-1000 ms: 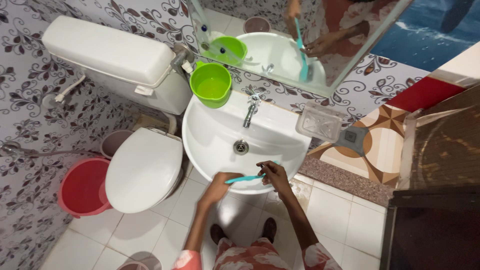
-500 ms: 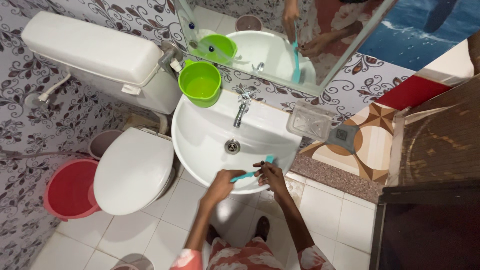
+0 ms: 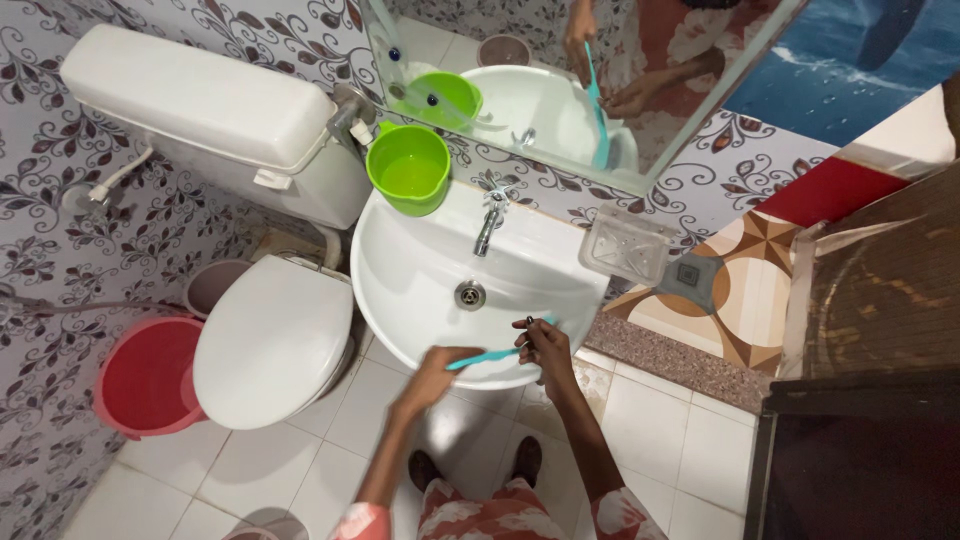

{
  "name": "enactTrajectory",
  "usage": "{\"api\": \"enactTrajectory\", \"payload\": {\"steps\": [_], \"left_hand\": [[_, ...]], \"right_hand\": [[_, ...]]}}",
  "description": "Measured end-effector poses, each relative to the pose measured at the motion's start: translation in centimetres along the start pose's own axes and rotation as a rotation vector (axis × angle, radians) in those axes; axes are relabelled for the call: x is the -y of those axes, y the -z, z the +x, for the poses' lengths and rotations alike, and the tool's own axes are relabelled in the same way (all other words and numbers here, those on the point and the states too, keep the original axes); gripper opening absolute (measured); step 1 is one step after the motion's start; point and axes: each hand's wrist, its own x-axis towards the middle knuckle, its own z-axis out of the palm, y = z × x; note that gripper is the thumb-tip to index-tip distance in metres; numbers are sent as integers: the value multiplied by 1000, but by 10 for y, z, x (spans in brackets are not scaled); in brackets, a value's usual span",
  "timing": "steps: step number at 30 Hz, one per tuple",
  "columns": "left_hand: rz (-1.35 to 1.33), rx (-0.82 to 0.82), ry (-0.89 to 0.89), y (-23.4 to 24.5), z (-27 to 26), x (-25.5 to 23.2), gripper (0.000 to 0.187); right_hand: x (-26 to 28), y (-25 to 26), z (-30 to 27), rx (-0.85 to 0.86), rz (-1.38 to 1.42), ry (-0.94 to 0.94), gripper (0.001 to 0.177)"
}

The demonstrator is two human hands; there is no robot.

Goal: The person scrubs a white bathroom sink with a blue brush, focusing on the basin and drain area. The person repeatedly rinses the brush under running water and continues scrubbing different parts of the sink.

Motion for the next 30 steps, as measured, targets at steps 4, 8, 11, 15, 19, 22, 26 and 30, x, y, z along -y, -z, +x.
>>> {"api": "enactTrajectory", "payload": {"steps": [4,8,11,15,19,22,26,30], "left_hand": [[-216,52,21,58,-7,41,44],[-142,-32,12,-1,19,11,44],[44,-94,-47,-27,19,-29,48],[202,32,-19,15,-2,-32,58],[236,42,56,54,-6,-14,47],[248,-73,-75,6,8,-13,48],[503,-54,-240,-39,15,-13,20],[729,-147,-296,-40,-19,6,11]], "right_hand": [[1,7,-5,-51,11,-10,35],[2,0,-8,-89,105,-82,33],[3,-9,-11,-72,120,-97,33],[6,-12,-11,-41,98,-77,35],[0,-13,-14,-35,89,-83,34],[-3,-21,-9,-26,88,-101,34],[1,-20,1,-34,90,-47,31],[20,-17,-5,-72,37,-43,32]]}}
